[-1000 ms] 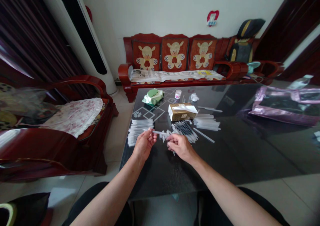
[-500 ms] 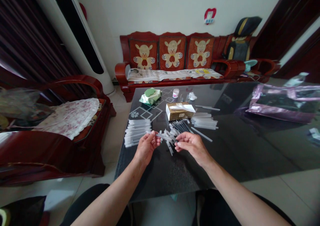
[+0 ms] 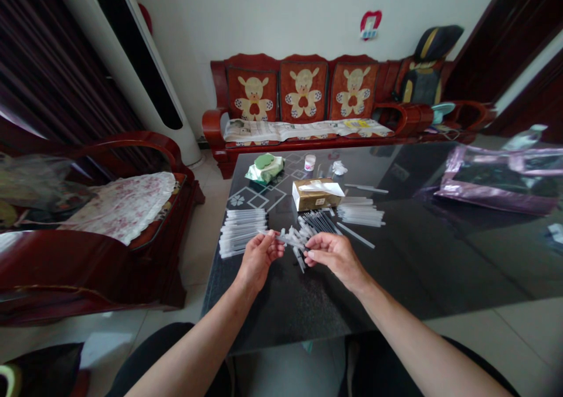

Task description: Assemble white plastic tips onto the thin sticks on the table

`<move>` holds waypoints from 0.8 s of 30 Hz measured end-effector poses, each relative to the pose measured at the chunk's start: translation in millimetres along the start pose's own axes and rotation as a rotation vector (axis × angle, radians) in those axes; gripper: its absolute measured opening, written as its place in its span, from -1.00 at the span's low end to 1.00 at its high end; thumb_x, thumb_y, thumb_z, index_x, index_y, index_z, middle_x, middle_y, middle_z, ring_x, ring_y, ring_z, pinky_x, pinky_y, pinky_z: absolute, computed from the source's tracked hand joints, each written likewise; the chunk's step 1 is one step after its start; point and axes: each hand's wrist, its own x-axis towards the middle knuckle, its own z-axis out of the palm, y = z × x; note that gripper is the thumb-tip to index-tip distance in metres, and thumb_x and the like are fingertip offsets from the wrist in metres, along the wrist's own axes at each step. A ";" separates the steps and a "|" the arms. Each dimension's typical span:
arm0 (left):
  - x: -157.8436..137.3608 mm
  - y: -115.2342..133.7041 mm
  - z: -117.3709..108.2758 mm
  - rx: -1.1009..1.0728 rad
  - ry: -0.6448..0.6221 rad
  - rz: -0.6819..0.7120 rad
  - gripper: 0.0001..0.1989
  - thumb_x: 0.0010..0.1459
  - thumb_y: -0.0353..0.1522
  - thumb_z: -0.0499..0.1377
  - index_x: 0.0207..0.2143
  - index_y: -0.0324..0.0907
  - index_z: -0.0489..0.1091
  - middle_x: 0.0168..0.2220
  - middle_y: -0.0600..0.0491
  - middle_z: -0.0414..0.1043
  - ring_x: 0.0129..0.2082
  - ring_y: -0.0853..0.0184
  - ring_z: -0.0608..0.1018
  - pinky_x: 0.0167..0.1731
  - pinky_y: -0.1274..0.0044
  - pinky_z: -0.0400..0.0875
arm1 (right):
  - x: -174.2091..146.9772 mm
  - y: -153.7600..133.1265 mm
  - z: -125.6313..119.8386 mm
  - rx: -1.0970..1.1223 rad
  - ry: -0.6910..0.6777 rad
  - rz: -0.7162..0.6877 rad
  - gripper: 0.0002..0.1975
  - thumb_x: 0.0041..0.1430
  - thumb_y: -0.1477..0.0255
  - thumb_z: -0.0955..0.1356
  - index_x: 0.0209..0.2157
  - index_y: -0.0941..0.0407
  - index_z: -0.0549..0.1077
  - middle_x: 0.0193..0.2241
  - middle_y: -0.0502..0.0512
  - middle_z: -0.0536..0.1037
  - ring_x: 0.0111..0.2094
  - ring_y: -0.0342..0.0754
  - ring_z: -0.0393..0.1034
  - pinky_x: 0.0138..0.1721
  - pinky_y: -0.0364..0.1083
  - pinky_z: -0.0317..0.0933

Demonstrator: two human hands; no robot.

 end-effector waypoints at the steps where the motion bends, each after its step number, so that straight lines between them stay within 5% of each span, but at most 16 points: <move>1: 0.1 -0.1 -0.2 0.005 -0.001 0.004 -0.74 -0.01 -0.29 0.31 -0.36 -0.32 0.42 -0.54 0.02 0.47 -0.56 0.47 0.49 -0.53 0.66 0.41 | -0.1 -0.5 0.1 0.000 -0.001 0.000 -0.79 -0.04 0.44 0.44 -0.33 0.23 0.46 -0.46 0.12 0.58 -0.48 -0.07 0.49 -0.41 -0.08 0.39; 24: -2.7 -0.4 2.6 0.089 0.000 0.056 -0.70 -0.01 -0.23 0.30 -0.36 -0.31 0.42 -0.55 0.04 0.44 -0.56 0.44 0.49 -0.51 0.61 0.40 | 1.7 -3.5 2.7 -0.005 0.016 0.037 -0.73 -0.08 0.41 0.45 -0.32 0.20 0.42 -0.49 0.06 0.55 -0.52 -0.08 0.49 -0.47 -0.10 0.37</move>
